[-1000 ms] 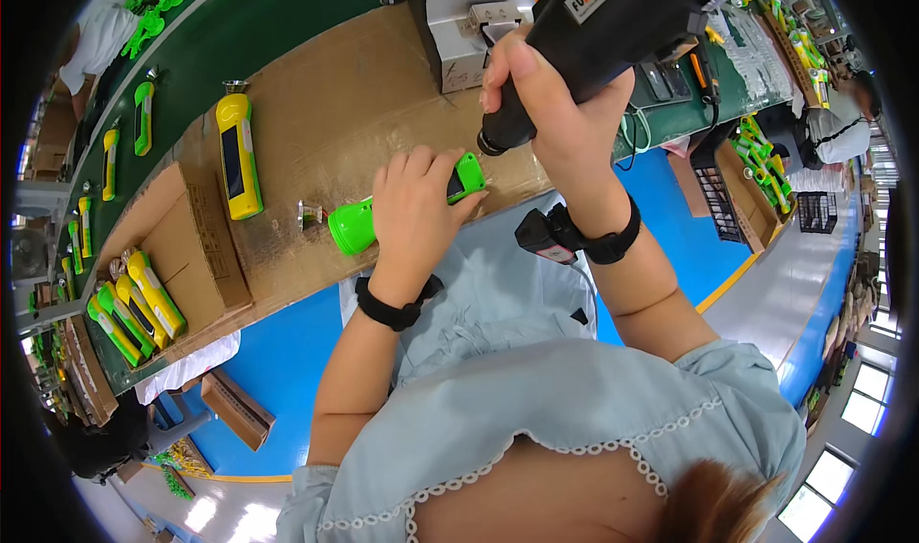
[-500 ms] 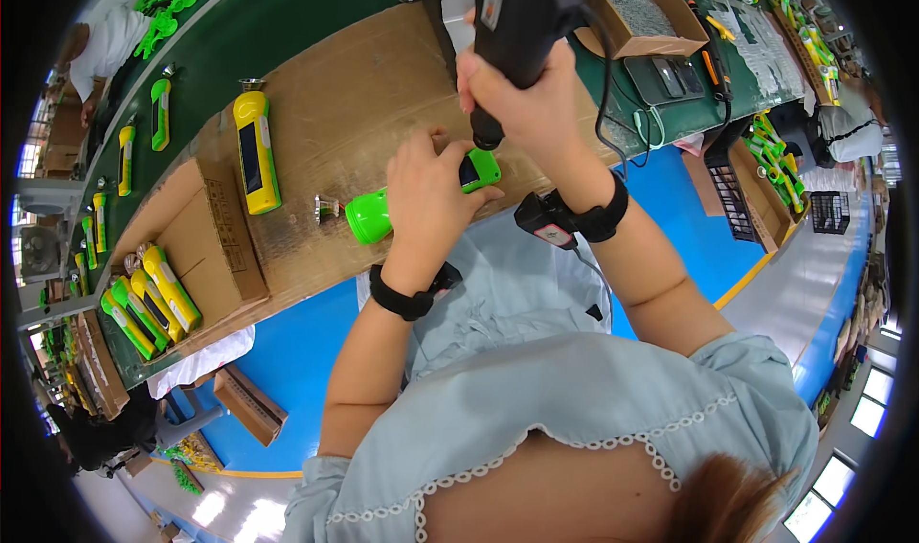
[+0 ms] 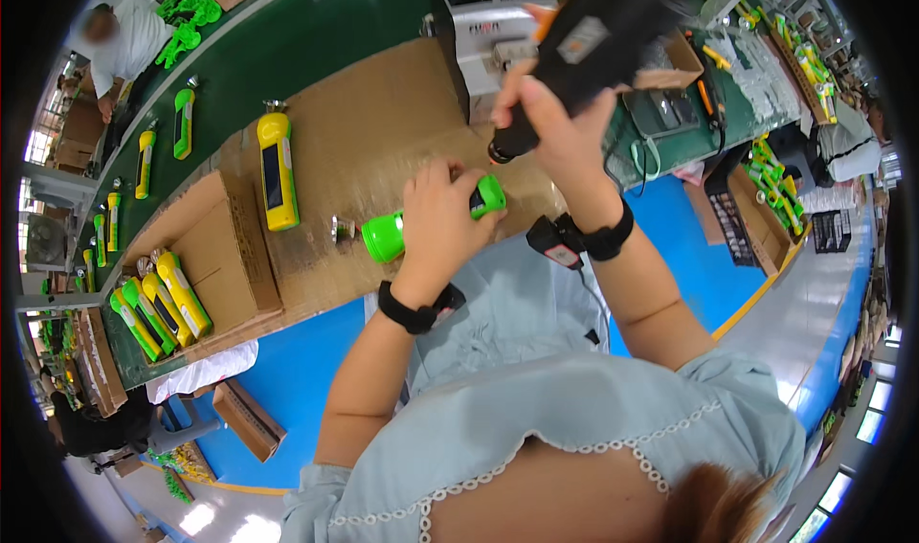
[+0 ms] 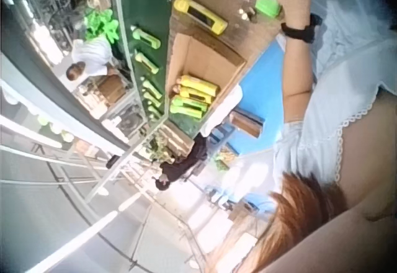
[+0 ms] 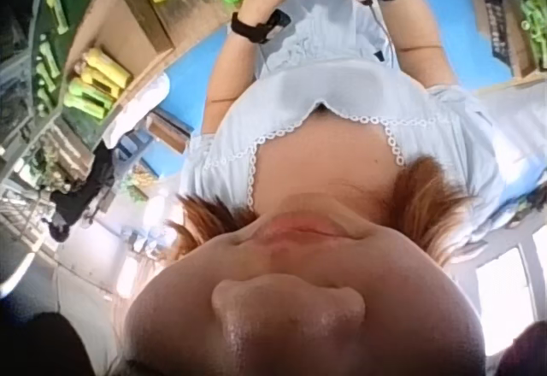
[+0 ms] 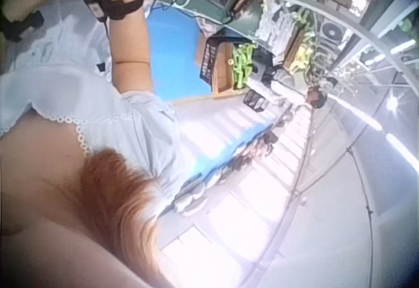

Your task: Using an electric screwdriver and a screw feeder to assemble components of solar-powered flashlights on an assembly line.

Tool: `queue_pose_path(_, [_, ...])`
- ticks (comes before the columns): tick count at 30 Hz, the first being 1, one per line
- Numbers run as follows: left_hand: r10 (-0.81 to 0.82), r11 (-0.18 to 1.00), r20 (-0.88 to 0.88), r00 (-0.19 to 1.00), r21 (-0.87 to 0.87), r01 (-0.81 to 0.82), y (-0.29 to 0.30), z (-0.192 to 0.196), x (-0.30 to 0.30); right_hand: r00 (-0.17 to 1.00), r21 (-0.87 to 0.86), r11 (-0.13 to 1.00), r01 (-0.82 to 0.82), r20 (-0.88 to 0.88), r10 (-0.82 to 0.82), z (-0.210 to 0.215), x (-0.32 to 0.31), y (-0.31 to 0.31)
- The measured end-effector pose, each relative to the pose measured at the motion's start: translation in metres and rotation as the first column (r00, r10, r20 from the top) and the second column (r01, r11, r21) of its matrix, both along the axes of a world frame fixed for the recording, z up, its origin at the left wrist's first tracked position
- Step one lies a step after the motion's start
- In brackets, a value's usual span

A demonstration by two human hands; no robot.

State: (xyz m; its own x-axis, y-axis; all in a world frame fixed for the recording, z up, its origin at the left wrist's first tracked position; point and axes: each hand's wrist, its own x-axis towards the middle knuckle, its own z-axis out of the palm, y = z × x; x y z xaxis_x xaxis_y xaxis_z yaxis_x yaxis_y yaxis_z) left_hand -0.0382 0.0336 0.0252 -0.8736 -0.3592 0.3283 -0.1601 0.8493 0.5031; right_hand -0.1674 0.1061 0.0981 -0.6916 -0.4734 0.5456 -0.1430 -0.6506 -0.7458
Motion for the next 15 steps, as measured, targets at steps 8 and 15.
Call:
queue_pose_path(8, [0.010,0.994,0.000,1.000,-0.107,-0.010,0.010,-0.003,0.003,0.882,-0.113,0.924,0.366,-0.275,-0.383,0.030,-0.066,-0.015])
queue_pose_path(15, [0.013,0.998,0.010,1.000,-0.066,-0.013,0.010,-0.006,-0.009,0.936,0.030,0.963,0.269,-0.242,-0.254,0.031,-0.077,-0.033])
